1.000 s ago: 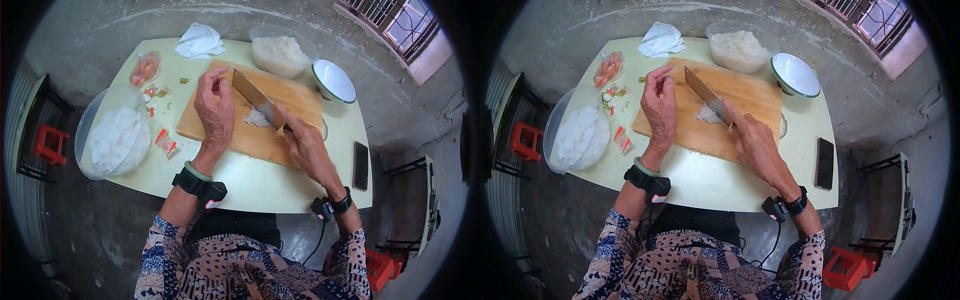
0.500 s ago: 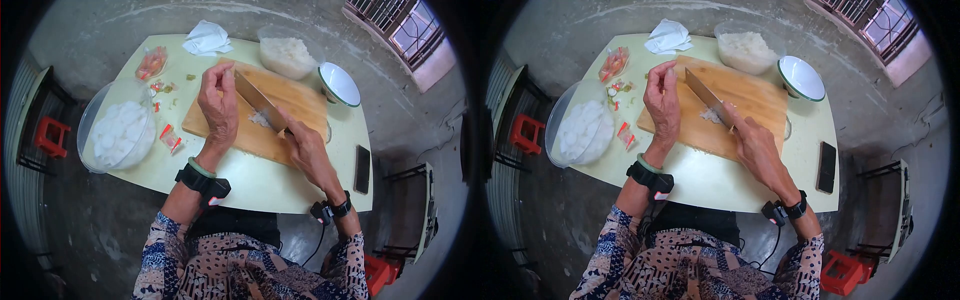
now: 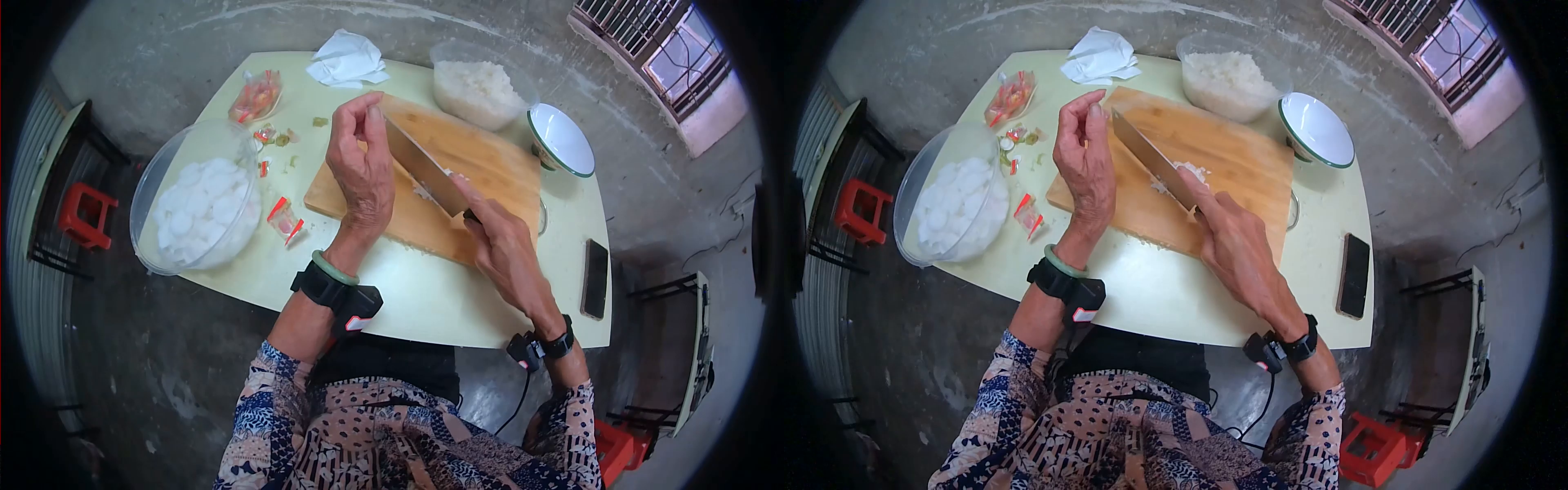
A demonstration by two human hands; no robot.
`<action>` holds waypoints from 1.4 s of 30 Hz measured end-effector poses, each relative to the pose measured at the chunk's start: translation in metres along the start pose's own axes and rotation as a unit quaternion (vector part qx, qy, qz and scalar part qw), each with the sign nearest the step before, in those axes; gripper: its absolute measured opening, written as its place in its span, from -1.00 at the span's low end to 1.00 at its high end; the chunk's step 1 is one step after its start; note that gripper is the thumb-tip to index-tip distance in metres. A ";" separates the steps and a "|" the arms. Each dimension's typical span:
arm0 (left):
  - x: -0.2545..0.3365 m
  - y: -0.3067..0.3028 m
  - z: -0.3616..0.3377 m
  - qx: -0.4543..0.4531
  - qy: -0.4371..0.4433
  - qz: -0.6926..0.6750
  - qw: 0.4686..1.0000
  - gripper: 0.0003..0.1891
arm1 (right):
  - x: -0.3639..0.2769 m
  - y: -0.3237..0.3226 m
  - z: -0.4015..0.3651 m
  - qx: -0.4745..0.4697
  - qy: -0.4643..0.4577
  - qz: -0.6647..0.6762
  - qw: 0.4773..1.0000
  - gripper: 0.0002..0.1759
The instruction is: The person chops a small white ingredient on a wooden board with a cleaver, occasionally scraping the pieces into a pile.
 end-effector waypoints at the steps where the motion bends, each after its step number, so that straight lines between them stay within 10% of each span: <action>1: 0.000 0.000 0.000 0.002 0.005 -0.001 1.000 -0.83 | -0.001 0.002 -0.001 0.003 -0.018 -0.004 1.000 -0.20; 42: -0.003 -0.005 0.004 0.027 0.016 -0.006 0.999 -0.82 | -0.004 -0.004 -0.004 -0.017 0.040 0.005 0.999 -0.23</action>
Point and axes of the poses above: each hand's wrist, its own z-axis towards the middle knuckle, its own y-axis out of the palm, x = y × z, the point moved 4 cm from there along z, towards the middle knuckle, and after that the axes turned 10 degrees about y, right-handed, at the moved point
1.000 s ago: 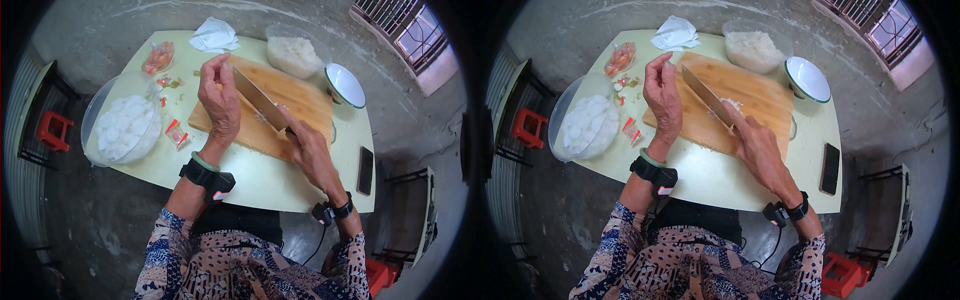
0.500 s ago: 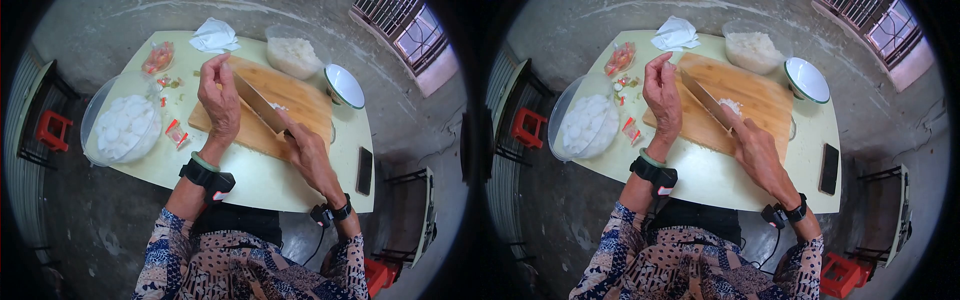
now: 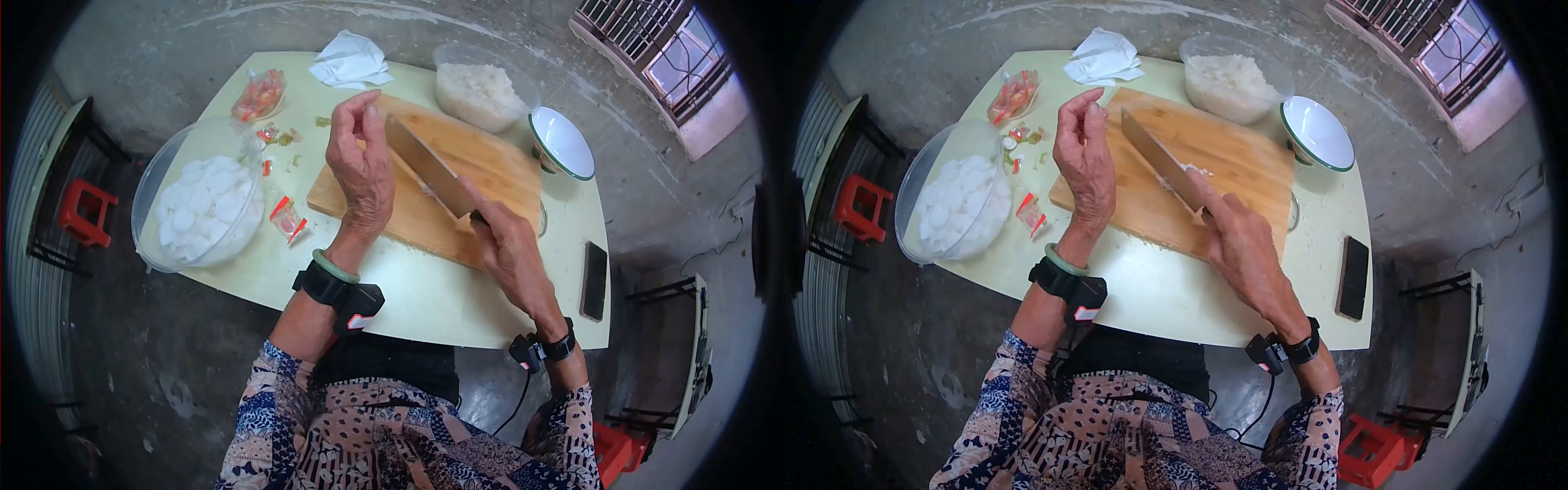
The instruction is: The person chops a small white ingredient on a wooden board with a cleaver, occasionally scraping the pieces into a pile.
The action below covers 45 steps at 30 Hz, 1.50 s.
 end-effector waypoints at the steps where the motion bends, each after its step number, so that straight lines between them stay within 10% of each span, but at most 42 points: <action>1: 0.001 0.000 -0.001 -0.010 -0.017 -0.005 1.000 -0.79 | 0.000 -0.002 0.000 0.009 0.006 0.029 1.000 -0.25; 27: -0.012 0.004 -0.006 -0.040 -0.053 -0.015 0.998 -0.80 | 0.023 -0.027 0.008 0.070 0.050 0.054 0.995 -0.30; 42: -0.032 0.024 -0.046 -0.389 -0.027 0.117 0.914 -0.82 | 0.037 -0.025 -0.014 0.063 0.073 -0.032 0.995 -0.29; 45: -0.030 0.026 -0.051 -0.390 0.088 0.126 0.908 -0.80 | 0.039 -0.029 -0.033 0.104 0.056 -0.044 0.992 -0.28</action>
Point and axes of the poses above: each hand's wrist, its own z-axis towards the middle knuckle, its own y-axis out of the palm, x = y × z, the point moved 4 cm from there along z, towards the middle knuckle, and after that the axes turned 10 degrees about y, right-handed, at the moved point
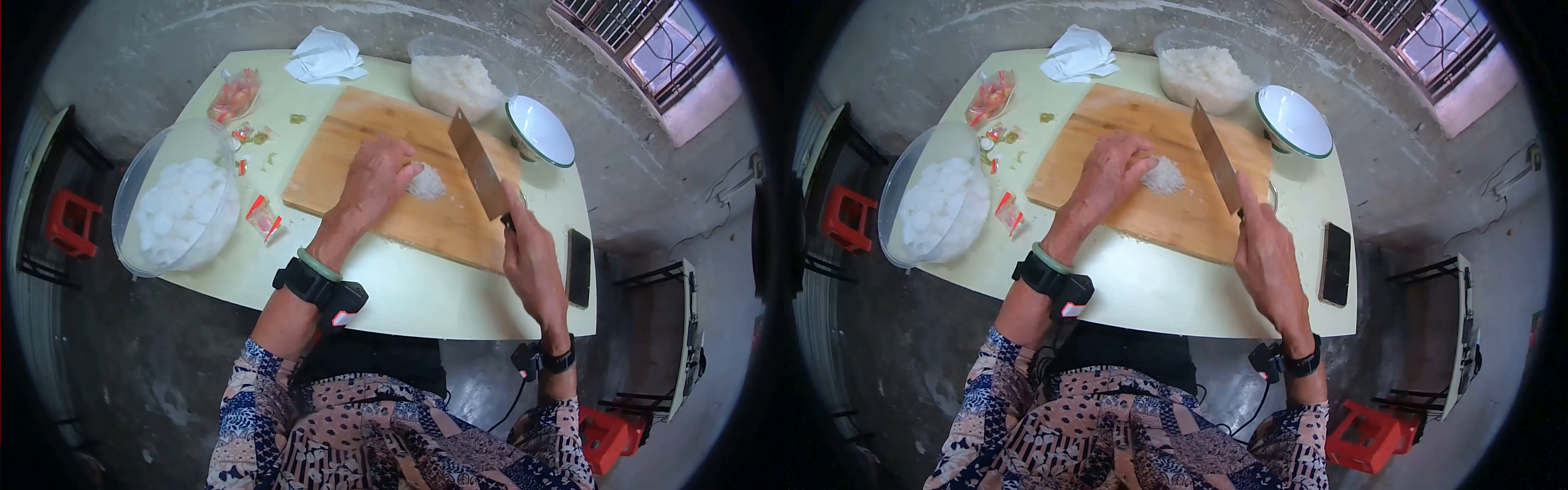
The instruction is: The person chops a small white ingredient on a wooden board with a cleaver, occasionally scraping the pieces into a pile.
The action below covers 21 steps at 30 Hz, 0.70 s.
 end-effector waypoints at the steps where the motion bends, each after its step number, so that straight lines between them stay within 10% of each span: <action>1: 0.001 0.002 -0.001 -0.012 0.018 -0.001 1.000 -0.81 | -0.001 0.003 -0.007 -0.032 0.011 -0.008 0.999 -0.26; 21: 0.007 0.002 -0.002 0.016 0.030 -0.010 0.999 -0.80 | -0.024 0.028 0.029 -0.062 -0.065 0.068 0.994 -0.28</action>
Point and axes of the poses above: each hand's wrist, its own z-axis towards the middle knuckle, its own y-axis out of the palm, x = y × z, the point moved 4 cm from there along z, towards the middle knuckle, and after that the axes turned 10 degrees about y, right-handed, at the moved point
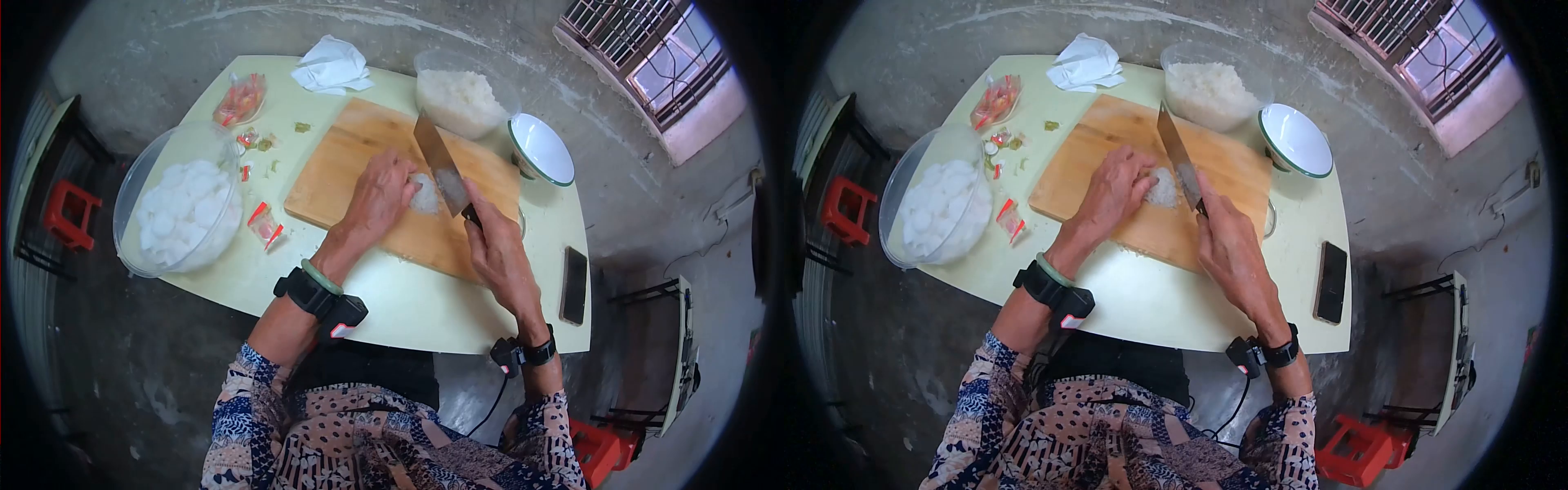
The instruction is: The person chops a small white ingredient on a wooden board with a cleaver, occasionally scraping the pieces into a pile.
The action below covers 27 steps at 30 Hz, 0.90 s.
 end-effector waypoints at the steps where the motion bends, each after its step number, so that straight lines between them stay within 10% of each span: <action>1: 0.000 0.001 -0.002 -0.020 -0.009 0.020 1.000 -0.80 | 0.000 -0.002 0.000 0.012 0.005 0.005 1.000 -0.29; 27: 0.000 -0.001 -0.002 -0.116 -0.104 -0.016 0.988 -0.71 | 0.021 -0.002 0.021 -0.001 -0.007 0.065 0.998 -0.34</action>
Point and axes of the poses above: each hand's wrist, its own z-axis towards the middle knuckle, its own y-axis out of the palm, x = y × z, the point moved 4 cm from there along z, towards the middle knuckle, and after that the axes turned 10 degrees about y, right-handed, at the moved point
